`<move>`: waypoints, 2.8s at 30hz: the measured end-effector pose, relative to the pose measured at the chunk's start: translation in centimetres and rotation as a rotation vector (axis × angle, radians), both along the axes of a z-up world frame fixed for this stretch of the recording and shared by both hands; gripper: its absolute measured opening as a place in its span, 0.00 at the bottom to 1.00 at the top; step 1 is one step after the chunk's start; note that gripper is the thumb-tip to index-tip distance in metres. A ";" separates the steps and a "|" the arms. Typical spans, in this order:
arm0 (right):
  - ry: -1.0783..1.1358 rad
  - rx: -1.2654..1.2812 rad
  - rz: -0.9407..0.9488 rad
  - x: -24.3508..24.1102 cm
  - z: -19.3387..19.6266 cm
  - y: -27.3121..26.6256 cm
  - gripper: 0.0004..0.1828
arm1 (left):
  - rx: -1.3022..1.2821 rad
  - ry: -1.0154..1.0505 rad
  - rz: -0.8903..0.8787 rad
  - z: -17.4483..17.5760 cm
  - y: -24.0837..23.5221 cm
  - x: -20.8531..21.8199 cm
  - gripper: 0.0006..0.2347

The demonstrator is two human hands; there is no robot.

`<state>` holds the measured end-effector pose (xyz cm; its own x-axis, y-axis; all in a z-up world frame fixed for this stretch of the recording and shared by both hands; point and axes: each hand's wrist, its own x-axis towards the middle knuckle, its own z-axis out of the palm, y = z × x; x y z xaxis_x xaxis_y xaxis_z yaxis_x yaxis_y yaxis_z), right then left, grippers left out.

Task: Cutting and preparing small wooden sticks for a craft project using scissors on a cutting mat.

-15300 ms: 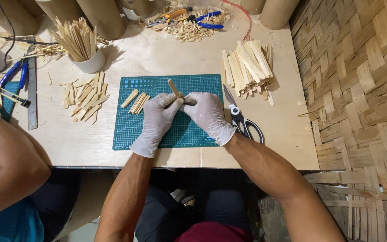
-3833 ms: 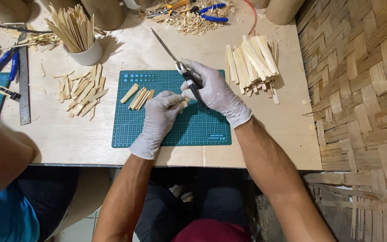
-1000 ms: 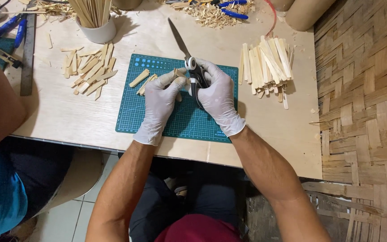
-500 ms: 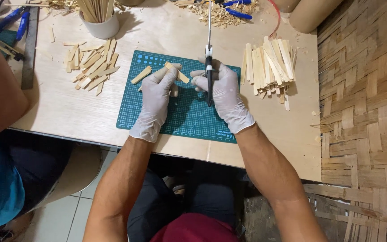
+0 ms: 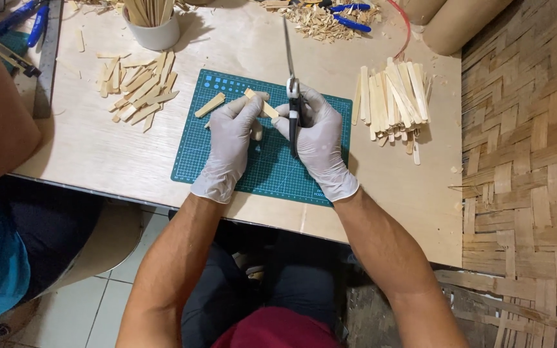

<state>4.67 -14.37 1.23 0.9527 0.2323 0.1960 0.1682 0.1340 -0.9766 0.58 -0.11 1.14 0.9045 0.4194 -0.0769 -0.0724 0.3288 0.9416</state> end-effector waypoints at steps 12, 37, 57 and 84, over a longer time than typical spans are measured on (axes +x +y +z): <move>-0.143 0.066 0.124 -2.8 3.1 0.5 0.34 | -0.571 -0.241 -0.378 -0.7 0.8 -0.2 0.07; -0.195 -0.008 -0.085 -0.6 -0.1 0.7 0.32 | 0.442 -0.423 -0.020 1.5 -0.1 -1.0 0.05; 0.115 0.126 -0.029 -0.1 -1.0 0.6 0.28 | 0.258 -0.248 0.157 0.3 -2.7 -0.8 0.07; 0.126 -0.422 0.769 -1.8 6.2 -2.4 0.31 | 0.103 -0.006 -0.032 4.0 3.8 -11.2 0.08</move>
<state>2.85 -16.76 7.40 0.5119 0.8464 -0.1467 0.0678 -0.2101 -0.9753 -10.62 3.71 5.09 0.9180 0.3955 -0.0288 -0.0696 0.2321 0.9702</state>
